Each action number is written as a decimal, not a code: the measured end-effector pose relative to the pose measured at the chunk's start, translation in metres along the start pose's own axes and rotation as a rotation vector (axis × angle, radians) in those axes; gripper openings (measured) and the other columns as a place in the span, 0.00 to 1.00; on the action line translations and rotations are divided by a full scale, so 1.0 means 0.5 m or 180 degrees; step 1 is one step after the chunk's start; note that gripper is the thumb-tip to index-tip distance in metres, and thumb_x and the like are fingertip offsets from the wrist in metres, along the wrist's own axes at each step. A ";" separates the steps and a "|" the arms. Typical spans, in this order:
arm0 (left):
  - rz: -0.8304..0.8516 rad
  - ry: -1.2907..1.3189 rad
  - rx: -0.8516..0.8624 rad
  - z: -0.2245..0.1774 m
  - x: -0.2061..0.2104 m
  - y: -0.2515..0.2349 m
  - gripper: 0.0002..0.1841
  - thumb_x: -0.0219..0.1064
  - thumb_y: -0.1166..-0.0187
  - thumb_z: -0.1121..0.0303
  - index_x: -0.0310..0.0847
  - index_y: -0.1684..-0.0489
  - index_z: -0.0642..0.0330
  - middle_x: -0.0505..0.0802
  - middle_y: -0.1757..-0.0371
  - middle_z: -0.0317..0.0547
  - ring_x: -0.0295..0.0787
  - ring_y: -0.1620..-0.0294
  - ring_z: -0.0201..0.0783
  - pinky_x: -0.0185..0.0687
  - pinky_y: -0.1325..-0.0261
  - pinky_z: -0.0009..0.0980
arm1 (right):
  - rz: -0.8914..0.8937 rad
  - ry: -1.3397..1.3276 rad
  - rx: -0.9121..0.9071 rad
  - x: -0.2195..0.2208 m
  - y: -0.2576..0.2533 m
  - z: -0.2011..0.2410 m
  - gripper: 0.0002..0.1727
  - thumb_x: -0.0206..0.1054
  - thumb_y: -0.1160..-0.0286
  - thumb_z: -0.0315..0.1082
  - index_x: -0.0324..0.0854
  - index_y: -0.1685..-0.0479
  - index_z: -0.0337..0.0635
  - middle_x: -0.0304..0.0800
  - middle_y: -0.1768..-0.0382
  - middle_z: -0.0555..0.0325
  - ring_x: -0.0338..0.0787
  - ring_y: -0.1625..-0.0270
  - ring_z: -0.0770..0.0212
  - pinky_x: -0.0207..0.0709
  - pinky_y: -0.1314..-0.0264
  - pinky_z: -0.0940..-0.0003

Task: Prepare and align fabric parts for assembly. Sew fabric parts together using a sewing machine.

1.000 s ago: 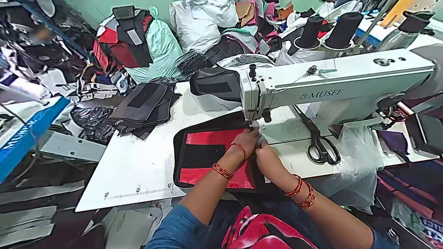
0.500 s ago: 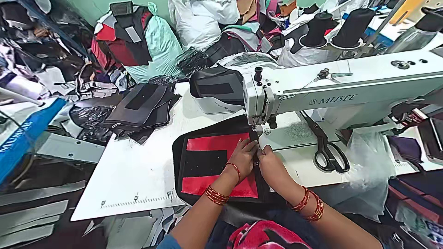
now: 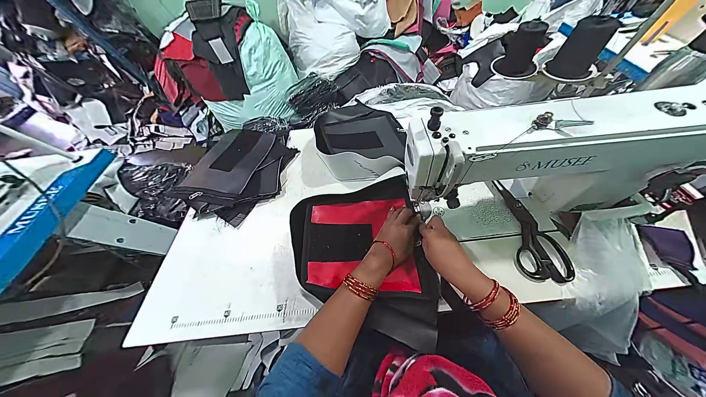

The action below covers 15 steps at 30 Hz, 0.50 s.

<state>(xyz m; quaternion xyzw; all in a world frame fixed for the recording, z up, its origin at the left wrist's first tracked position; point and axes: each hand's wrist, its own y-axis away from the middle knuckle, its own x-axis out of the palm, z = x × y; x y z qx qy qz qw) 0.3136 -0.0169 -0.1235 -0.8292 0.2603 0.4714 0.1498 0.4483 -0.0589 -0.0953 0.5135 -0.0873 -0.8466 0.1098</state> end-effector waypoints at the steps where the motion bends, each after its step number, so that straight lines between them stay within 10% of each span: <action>1: 0.0017 -0.0011 -0.0004 0.002 -0.003 -0.006 0.20 0.57 0.19 0.78 0.84 0.30 0.66 0.85 0.26 0.62 0.73 0.16 0.57 0.52 0.08 0.54 | 0.0004 -0.0014 0.0009 -0.002 -0.006 0.000 0.20 0.51 0.13 0.24 0.79 0.29 0.29 0.77 0.32 0.32 0.86 0.35 0.42 0.79 0.30 0.56; 15: -0.0050 0.0295 -0.0271 -0.004 -0.031 -0.002 0.16 0.60 0.20 0.79 0.90 0.41 0.69 0.88 0.30 0.63 0.78 0.20 0.57 0.62 0.12 0.54 | -0.0375 -0.0569 -0.0019 0.000 0.021 -0.043 0.23 0.55 0.14 0.29 0.78 0.23 0.34 0.86 0.41 0.35 0.87 0.40 0.44 0.77 0.31 0.54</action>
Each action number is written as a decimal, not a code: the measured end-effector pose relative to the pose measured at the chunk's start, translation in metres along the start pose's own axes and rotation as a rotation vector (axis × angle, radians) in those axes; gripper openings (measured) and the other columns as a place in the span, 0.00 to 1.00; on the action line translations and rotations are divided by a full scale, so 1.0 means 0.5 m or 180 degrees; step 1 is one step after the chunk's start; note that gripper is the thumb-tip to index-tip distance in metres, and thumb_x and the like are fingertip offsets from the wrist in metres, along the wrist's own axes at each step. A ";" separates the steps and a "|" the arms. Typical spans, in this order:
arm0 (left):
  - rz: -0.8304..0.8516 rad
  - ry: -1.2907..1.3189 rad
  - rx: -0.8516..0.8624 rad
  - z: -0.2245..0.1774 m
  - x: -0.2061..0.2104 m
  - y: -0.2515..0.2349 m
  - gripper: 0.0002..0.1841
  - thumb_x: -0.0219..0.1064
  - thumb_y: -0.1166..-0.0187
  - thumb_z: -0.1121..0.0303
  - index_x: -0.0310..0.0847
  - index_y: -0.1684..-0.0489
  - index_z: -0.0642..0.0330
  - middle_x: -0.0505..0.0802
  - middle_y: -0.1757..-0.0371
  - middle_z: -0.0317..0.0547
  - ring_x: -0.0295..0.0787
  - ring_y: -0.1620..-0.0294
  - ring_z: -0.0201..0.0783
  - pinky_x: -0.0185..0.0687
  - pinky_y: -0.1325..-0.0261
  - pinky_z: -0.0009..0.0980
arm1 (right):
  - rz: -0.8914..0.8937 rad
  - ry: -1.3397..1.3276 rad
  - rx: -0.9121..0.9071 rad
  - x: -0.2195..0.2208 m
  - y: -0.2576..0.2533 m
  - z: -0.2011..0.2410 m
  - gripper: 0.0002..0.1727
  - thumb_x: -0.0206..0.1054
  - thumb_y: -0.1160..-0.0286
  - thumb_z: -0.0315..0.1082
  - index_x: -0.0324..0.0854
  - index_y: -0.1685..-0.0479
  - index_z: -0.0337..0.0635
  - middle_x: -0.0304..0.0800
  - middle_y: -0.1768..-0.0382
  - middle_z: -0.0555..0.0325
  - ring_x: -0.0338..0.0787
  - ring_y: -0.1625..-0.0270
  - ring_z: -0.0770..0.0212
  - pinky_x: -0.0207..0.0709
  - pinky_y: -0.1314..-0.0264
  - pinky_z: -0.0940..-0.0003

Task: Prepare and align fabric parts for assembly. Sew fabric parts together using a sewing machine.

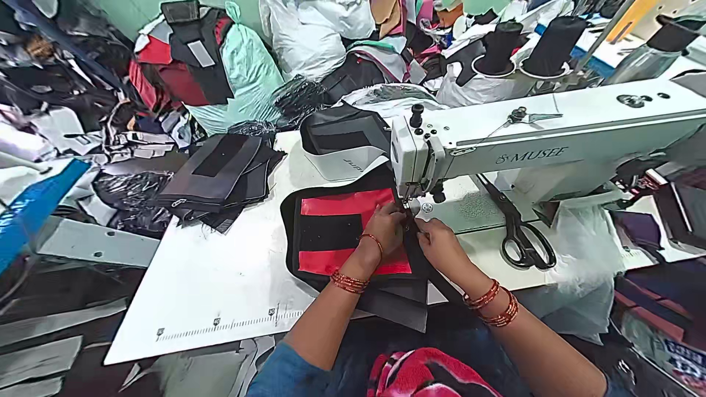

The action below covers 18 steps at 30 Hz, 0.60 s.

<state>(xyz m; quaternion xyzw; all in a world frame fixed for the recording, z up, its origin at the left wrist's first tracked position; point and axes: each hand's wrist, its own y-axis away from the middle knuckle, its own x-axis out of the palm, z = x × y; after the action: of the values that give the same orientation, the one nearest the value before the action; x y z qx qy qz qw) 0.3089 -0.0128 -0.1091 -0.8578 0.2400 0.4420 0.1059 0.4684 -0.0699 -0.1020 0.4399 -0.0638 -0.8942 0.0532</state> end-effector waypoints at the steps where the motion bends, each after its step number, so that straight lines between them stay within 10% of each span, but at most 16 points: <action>1: 0.0106 0.0002 -0.0234 -0.016 -0.009 0.016 0.15 0.59 0.19 0.77 0.90 0.42 0.68 0.88 0.32 0.62 0.81 0.24 0.55 0.69 0.16 0.50 | 0.0002 0.0023 0.0065 -0.003 0.010 -0.006 0.23 0.56 0.14 0.30 0.79 0.23 0.36 0.87 0.42 0.37 0.89 0.43 0.45 0.79 0.34 0.53; 6: 0.0897 -0.0065 -0.0693 -0.085 -0.030 0.111 0.24 0.60 0.16 0.66 0.78 0.22 0.62 0.77 0.18 0.58 0.74 0.17 0.53 0.66 0.15 0.49 | -0.0071 -0.0125 0.0192 -0.011 0.055 -0.025 0.24 0.57 0.15 0.30 0.78 0.21 0.38 0.90 0.46 0.42 0.89 0.49 0.49 0.80 0.40 0.54; 10: 0.1509 -0.0698 -0.0707 -0.126 -0.012 0.135 0.45 0.69 0.22 0.43 0.53 0.05 0.46 0.52 0.04 0.53 0.39 0.03 0.62 0.38 0.11 0.71 | 0.0155 -0.0115 0.0398 -0.028 0.070 -0.014 0.26 0.57 0.19 0.28 0.77 0.21 0.38 0.89 0.44 0.42 0.89 0.45 0.49 0.79 0.37 0.53; 15: 0.1360 -0.0959 -0.0716 -0.138 0.010 0.133 0.34 0.60 0.12 0.49 0.60 0.07 0.46 0.60 0.06 0.56 0.46 0.05 0.66 0.45 0.14 0.74 | -0.0429 0.0429 0.0320 -0.043 0.076 -0.039 0.31 0.64 0.27 0.20 0.76 0.20 0.43 0.77 0.31 0.32 0.80 0.31 0.31 0.79 0.37 0.39; 18: 0.1360 -0.1128 -0.0657 -0.138 0.018 0.135 0.33 0.58 0.11 0.51 0.58 0.06 0.47 0.58 0.05 0.55 0.45 0.06 0.66 0.46 0.15 0.74 | -0.0479 0.0342 0.0112 -0.053 0.102 -0.060 0.23 0.65 0.17 0.33 0.80 0.23 0.40 0.83 0.39 0.34 0.86 0.39 0.35 0.80 0.40 0.41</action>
<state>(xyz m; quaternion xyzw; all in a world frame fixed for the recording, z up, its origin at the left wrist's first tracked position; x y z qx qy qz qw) 0.3279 -0.1011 -0.0741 -0.7036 0.3467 0.6192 -0.0370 0.5106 -0.1181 -0.0913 0.4917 -0.0433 -0.8695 -0.0185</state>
